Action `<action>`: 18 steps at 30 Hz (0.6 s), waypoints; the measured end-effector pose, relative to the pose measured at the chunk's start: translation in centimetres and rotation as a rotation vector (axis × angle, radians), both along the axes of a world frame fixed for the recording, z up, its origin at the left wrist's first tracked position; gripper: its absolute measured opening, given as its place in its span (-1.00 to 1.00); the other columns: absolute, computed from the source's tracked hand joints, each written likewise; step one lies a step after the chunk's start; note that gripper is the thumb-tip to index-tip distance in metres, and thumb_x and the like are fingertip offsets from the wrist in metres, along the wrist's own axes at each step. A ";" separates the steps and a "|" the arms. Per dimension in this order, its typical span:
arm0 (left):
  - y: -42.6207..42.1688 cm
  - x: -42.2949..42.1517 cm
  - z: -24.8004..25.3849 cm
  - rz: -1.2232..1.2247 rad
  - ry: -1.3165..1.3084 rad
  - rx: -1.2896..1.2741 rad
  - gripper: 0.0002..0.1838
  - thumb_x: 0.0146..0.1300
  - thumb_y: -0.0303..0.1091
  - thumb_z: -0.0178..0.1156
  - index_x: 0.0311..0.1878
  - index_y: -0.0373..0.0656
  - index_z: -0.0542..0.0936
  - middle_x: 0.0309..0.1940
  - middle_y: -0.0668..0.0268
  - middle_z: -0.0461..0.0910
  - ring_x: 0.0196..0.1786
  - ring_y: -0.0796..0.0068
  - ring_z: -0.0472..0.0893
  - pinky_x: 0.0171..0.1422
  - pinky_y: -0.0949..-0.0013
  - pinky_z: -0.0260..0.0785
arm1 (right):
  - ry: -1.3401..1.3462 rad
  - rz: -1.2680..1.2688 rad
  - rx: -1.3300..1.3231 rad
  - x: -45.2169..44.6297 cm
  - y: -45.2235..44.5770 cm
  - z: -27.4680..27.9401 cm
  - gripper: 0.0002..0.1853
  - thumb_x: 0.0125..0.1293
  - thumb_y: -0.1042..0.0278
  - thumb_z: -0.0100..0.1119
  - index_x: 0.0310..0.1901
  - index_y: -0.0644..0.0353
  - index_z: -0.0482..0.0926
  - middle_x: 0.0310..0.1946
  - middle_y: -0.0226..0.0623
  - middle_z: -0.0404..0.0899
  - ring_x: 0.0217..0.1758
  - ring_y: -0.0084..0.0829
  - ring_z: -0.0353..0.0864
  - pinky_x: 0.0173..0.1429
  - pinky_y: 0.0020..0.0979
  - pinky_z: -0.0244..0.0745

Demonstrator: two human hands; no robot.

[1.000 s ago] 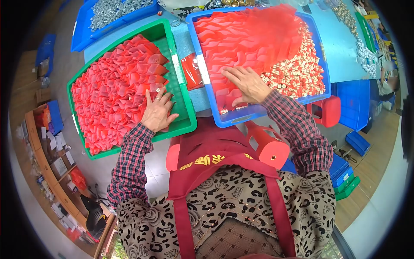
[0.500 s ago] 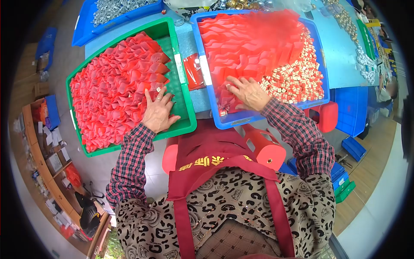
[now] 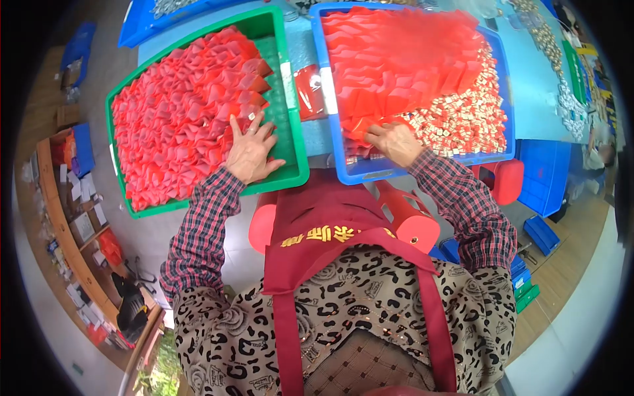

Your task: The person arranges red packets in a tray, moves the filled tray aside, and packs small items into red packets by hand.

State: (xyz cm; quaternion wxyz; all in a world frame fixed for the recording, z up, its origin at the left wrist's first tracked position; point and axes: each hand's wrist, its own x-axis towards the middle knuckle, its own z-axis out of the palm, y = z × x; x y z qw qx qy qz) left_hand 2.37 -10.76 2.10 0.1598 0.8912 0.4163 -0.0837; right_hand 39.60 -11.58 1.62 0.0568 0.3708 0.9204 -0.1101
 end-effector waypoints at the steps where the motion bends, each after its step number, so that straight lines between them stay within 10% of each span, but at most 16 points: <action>1: -0.1 0.1 0.4 0.011 -0.027 0.001 -0.46 0.10 0.02 0.30 0.06 -0.14 0.58 0.33 0.15 0.31 0.54 0.01 0.05 0.35 -0.71 -0.29 | 0.013 0.012 0.021 0.2 -0.1 -0.5 -0.74 0.16 0.35 0.14 -0.09 0.07 0.49 -0.03 -0.34 0.51 -0.24 -0.28 0.60 -0.17 -0.32 0.53; 18: -0.6 -1.8 -1.4 -0.031 0.043 0.104 -0.55 -0.01 -0.24 0.36 0.02 -0.07 0.60 0.41 0.18 0.23 0.59 0.03 -0.07 0.31 -0.78 -0.29 | 0.104 0.023 0.182 0.8 0.4 7.4 -0.76 0.12 0.39 0.15 -0.14 0.12 0.57 -0.13 -0.43 0.60 -0.32 -0.37 0.53 -0.18 -0.38 0.47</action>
